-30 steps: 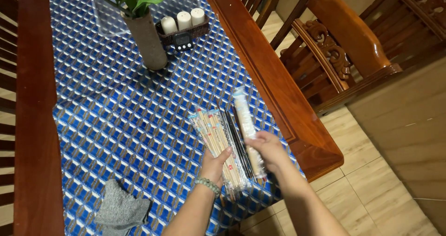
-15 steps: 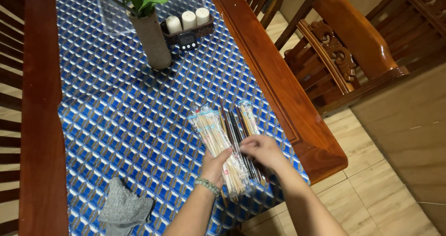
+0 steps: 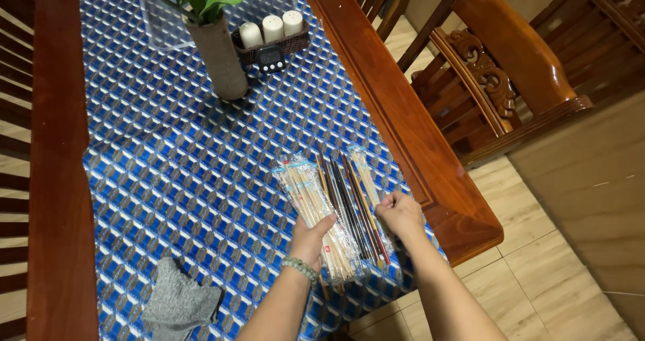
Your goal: Clean a drawer and organize various sets of chopsticks and utensils on a dining table before storing them.
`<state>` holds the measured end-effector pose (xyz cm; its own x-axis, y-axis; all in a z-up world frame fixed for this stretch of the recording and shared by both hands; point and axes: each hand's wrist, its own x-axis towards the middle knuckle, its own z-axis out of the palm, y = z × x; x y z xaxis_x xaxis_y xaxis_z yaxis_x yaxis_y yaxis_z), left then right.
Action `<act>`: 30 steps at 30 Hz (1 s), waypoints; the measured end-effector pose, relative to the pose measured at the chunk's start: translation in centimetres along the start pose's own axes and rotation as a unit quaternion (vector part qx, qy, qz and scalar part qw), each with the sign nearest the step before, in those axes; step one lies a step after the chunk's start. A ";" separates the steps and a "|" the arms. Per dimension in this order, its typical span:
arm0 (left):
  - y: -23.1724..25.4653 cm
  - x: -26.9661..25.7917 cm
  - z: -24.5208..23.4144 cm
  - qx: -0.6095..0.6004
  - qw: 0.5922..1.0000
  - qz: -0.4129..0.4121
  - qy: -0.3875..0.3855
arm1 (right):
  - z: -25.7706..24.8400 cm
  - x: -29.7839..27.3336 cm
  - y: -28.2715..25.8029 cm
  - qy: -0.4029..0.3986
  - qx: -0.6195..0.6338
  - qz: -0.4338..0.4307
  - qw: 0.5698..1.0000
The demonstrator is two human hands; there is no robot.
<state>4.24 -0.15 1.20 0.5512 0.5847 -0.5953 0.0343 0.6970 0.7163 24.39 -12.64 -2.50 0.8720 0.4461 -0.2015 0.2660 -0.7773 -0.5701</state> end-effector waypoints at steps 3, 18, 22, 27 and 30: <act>0.0 0.0 0.0 -0.010 1.000 -0.008 0.001 | -0.5 -0.2 -0.3 -0.014 0.000 0.034 0.999; 0.2 -0.9 0.7 -0.042 0.999 0.002 -0.004 | -0.6 -2.2 -2.1 -0.004 -0.089 -0.047 0.995; -0.4 -0.6 0.3 -0.058 0.998 0.020 -0.024 | -1.2 -2.5 -3.0 -0.015 -0.065 -0.021 0.998; -0.7 -0.5 0.0 -0.026 0.999 0.026 -0.010 | -1.2 -2.0 -2.3 -0.030 -0.110 -0.017 0.993; -0.3 -1.1 0.0 -0.040 0.999 0.022 -0.012 | -0.3 -0.8 0.0 0.022 -0.057 -0.049 0.997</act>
<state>3.69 -0.97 1.66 0.5702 0.6068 -0.5538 -0.0577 0.7020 0.7098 23.82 -13.17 -2.13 0.8565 0.5037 -0.1128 0.3927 -0.7776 -0.4911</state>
